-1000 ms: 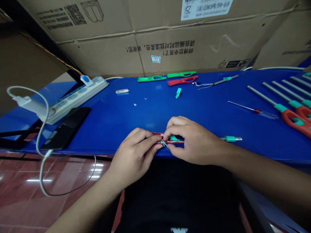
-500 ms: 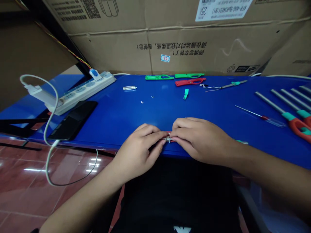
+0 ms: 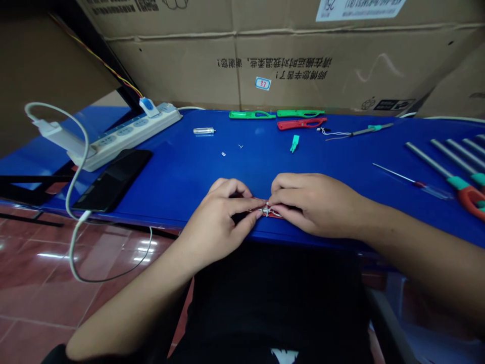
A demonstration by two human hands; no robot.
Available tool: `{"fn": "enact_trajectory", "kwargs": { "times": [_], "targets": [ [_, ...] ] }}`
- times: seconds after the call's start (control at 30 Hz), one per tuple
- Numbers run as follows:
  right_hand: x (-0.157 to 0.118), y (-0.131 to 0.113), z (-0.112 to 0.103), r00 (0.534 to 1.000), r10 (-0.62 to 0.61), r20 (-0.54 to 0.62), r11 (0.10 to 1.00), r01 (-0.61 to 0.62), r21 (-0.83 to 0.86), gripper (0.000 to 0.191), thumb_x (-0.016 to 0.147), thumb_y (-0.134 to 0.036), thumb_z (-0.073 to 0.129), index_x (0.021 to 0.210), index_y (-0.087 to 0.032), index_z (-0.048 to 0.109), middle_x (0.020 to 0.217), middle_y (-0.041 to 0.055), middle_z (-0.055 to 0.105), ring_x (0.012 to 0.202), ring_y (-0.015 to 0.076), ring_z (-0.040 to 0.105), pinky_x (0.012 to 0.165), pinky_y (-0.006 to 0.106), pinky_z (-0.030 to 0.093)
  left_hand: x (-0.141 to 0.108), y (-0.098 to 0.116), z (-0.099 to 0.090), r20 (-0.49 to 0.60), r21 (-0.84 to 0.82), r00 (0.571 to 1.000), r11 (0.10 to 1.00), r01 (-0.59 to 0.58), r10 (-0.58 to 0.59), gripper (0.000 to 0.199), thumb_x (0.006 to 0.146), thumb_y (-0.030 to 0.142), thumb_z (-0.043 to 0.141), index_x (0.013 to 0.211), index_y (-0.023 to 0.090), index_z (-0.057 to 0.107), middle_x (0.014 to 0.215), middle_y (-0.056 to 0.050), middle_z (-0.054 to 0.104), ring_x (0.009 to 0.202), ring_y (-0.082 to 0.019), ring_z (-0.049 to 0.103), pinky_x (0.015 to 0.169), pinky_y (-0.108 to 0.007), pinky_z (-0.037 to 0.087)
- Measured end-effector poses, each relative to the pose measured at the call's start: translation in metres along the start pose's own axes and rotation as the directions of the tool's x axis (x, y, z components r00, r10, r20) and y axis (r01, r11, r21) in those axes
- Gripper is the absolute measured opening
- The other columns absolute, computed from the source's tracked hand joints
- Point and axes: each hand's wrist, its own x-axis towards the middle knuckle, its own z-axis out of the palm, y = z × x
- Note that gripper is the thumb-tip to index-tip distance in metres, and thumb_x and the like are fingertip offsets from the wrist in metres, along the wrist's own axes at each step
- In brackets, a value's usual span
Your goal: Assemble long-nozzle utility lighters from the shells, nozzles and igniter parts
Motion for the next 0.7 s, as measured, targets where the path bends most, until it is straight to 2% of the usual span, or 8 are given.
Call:
{"fn": "enact_trajectory", "kwargs": {
  "times": [0.2,0.33,0.43,0.53,0.7],
  "targets": [
    [-0.0014,0.0019,0.0035,0.994,0.074,-0.08,0.988,-0.062,0.14,0.023,0.097,-0.026,0.053,0.097,-0.017,0.074,0.097,0.0063,0.067,0.082,0.0158,0.064,0.073,0.029,0.049,0.0006,0.0013,0.0024,-0.032,0.015,0.999,0.999,0.032,-0.032,0.019,0.095,0.025,0.063,0.108,0.026,0.077,0.095,-0.004,0.064,0.093,-0.019,0.056,0.083,-0.035,0.047],
    [-0.003,0.0042,0.0024,0.991,0.089,-0.105,0.974,-0.064,0.216,0.018,0.095,-0.023,0.057,0.094,-0.017,0.075,0.092,0.0046,0.068,0.082,0.0141,0.064,0.075,0.027,0.049,0.0013,0.0036,0.006,-0.052,0.053,0.999,0.999,0.004,-0.001,0.019,0.095,0.025,0.063,0.108,0.023,0.077,0.091,-0.004,0.065,0.09,-0.018,0.056,0.082,-0.034,0.047],
    [-0.0044,0.0056,0.0012,0.991,0.083,-0.109,0.971,-0.056,0.231,0.017,0.093,-0.022,0.059,0.094,-0.017,0.075,0.091,0.0042,0.068,0.081,0.0134,0.064,0.074,0.026,0.049,-0.0002,0.0038,0.0075,-0.062,0.078,0.998,0.997,-0.024,0.029,0.018,0.096,0.025,0.062,0.106,0.02,0.075,0.093,-0.004,0.068,0.09,-0.018,0.057,0.084,-0.035,0.047],
    [-0.0063,0.0057,0.0005,0.99,0.085,-0.114,0.972,-0.057,0.228,0.016,0.092,-0.021,0.058,0.094,-0.018,0.074,0.092,0.004,0.068,0.082,0.0136,0.064,0.075,0.026,0.049,-0.0022,0.0023,0.0073,-0.071,0.113,0.997,0.993,-0.031,0.039,0.018,0.096,0.028,0.062,0.105,0.021,0.075,0.093,-0.004,0.068,0.089,-0.019,0.057,0.083,-0.036,0.047],
    [-0.0092,0.0032,0.002,0.988,0.116,-0.099,0.971,-0.092,0.221,0.018,0.093,-0.022,0.057,0.097,-0.019,0.074,0.098,0.0046,0.067,0.085,0.0146,0.064,0.077,0.027,0.049,-0.0013,-0.0002,0.0049,-0.027,0.034,1.0,0.999,-0.012,0.013,0.013,0.096,0.027,0.063,0.102,0.021,0.073,0.094,-0.003,0.068,0.092,-0.019,0.055,0.086,-0.035,0.046]
  ]
}}
